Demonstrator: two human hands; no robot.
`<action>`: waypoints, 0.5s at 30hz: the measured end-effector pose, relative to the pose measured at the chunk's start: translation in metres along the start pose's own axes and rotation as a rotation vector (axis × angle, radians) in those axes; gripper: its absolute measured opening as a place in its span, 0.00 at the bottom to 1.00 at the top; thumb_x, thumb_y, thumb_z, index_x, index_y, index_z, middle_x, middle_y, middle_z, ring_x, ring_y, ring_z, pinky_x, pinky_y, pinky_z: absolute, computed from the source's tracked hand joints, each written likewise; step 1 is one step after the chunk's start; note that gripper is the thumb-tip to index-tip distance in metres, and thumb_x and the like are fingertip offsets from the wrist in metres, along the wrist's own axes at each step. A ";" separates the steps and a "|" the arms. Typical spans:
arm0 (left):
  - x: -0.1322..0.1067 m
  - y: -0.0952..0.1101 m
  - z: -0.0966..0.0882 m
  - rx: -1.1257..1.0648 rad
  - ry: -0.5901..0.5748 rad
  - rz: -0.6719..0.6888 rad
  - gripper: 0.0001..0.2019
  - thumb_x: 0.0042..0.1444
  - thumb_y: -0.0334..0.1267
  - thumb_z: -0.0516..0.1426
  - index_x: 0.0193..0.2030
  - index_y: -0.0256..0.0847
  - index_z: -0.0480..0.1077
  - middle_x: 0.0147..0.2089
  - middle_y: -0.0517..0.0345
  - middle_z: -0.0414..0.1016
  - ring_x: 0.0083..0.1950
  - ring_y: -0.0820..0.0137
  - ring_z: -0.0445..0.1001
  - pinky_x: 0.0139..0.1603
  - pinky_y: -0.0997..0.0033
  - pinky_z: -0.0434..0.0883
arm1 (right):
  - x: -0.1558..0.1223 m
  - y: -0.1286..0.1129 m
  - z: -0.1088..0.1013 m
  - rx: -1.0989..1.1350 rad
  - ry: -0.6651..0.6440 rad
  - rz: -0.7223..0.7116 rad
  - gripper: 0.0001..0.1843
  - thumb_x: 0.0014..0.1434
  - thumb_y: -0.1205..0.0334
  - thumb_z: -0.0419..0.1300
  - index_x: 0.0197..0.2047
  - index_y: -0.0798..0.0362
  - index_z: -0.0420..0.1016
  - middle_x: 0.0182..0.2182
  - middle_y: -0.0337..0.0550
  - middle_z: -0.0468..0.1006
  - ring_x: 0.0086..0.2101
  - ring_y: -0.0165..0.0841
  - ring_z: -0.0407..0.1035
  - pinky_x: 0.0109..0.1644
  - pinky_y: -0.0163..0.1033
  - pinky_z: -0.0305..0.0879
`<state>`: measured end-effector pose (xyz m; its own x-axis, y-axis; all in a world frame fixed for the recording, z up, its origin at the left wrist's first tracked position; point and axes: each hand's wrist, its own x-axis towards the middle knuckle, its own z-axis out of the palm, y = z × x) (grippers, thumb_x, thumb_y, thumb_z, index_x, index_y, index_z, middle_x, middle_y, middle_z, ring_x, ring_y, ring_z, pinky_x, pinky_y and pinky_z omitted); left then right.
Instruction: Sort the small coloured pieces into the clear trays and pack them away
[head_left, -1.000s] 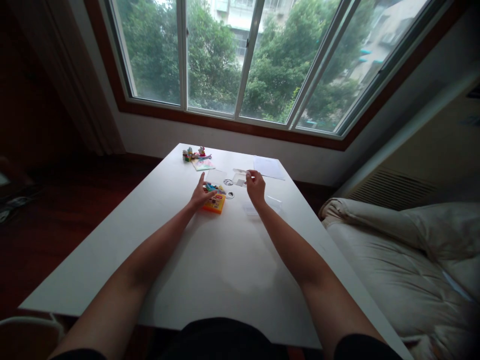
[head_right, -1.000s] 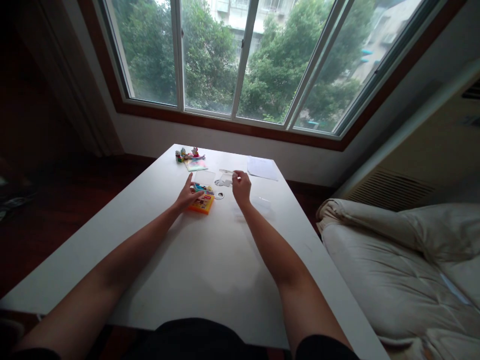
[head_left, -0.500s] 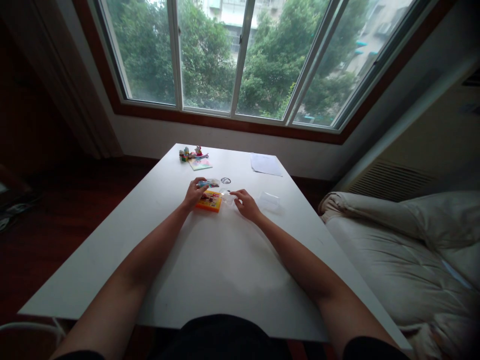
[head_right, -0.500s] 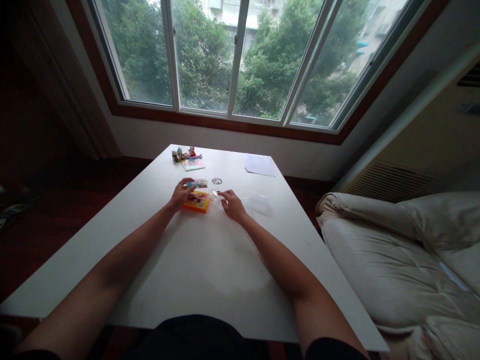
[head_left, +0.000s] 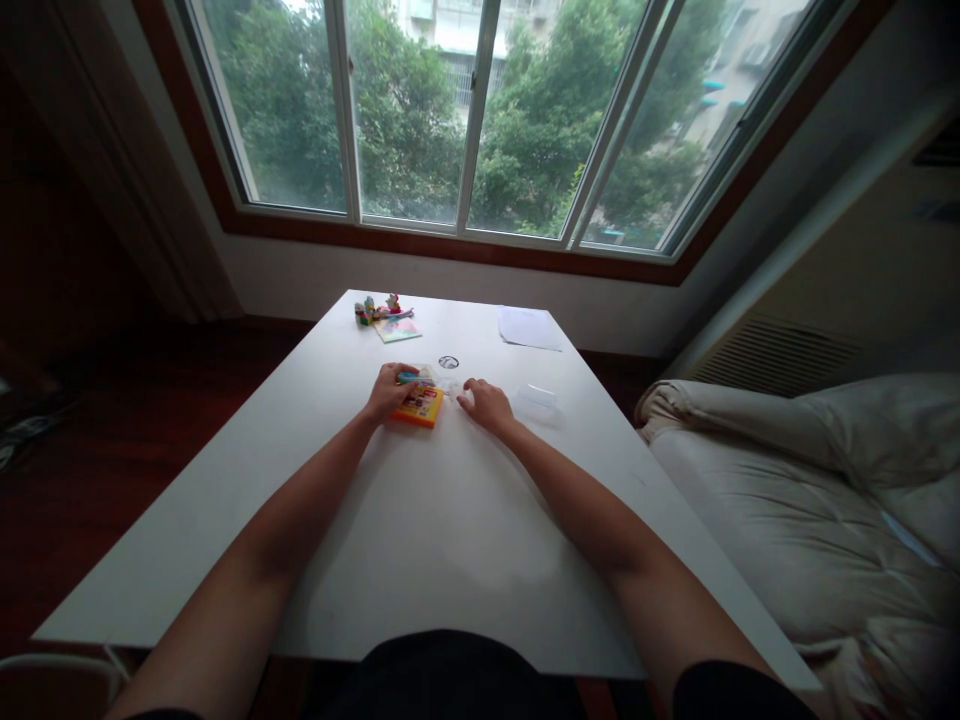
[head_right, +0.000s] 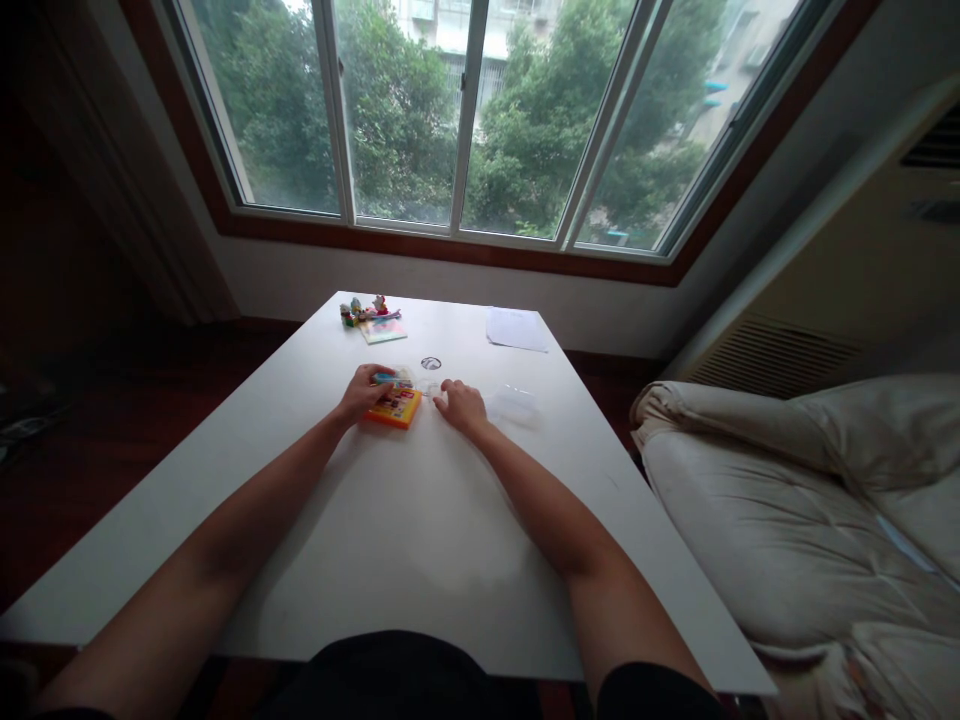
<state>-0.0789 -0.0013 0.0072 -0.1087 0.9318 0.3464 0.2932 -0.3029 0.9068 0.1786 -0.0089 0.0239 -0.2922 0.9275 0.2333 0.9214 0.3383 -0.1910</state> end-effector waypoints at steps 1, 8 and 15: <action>0.000 0.001 0.000 0.044 -0.012 0.014 0.14 0.49 0.36 0.66 0.44 0.39 0.79 0.51 0.50 0.69 0.48 0.64 0.73 0.56 0.60 0.74 | 0.003 0.000 0.001 -0.019 0.008 0.003 0.16 0.68 0.52 0.57 0.54 0.50 0.74 0.49 0.50 0.77 0.46 0.41 0.73 0.53 0.43 0.65; -0.003 0.011 0.000 -0.017 -0.061 0.008 0.25 0.50 0.38 0.66 0.57 0.43 0.75 0.51 0.50 0.71 0.45 0.65 0.74 0.49 0.61 0.76 | 0.020 0.004 0.004 0.009 0.236 -0.060 0.13 0.66 0.66 0.57 0.52 0.50 0.77 0.45 0.55 0.78 0.45 0.44 0.72 0.53 0.50 0.65; -0.010 0.030 0.002 -0.181 -0.197 -0.009 0.27 0.53 0.47 0.66 0.59 0.41 0.72 0.44 0.52 0.77 0.40 0.65 0.77 0.41 0.66 0.76 | 0.012 -0.014 -0.009 0.155 0.291 -0.434 0.29 0.66 0.55 0.60 0.69 0.47 0.63 0.63 0.52 0.67 0.61 0.48 0.60 0.66 0.56 0.58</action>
<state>-0.0674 -0.0199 0.0309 0.0811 0.9503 0.3007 0.1167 -0.3087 0.9440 0.1644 -0.0036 0.0385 -0.5343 0.6224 0.5720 0.6769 0.7203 -0.1515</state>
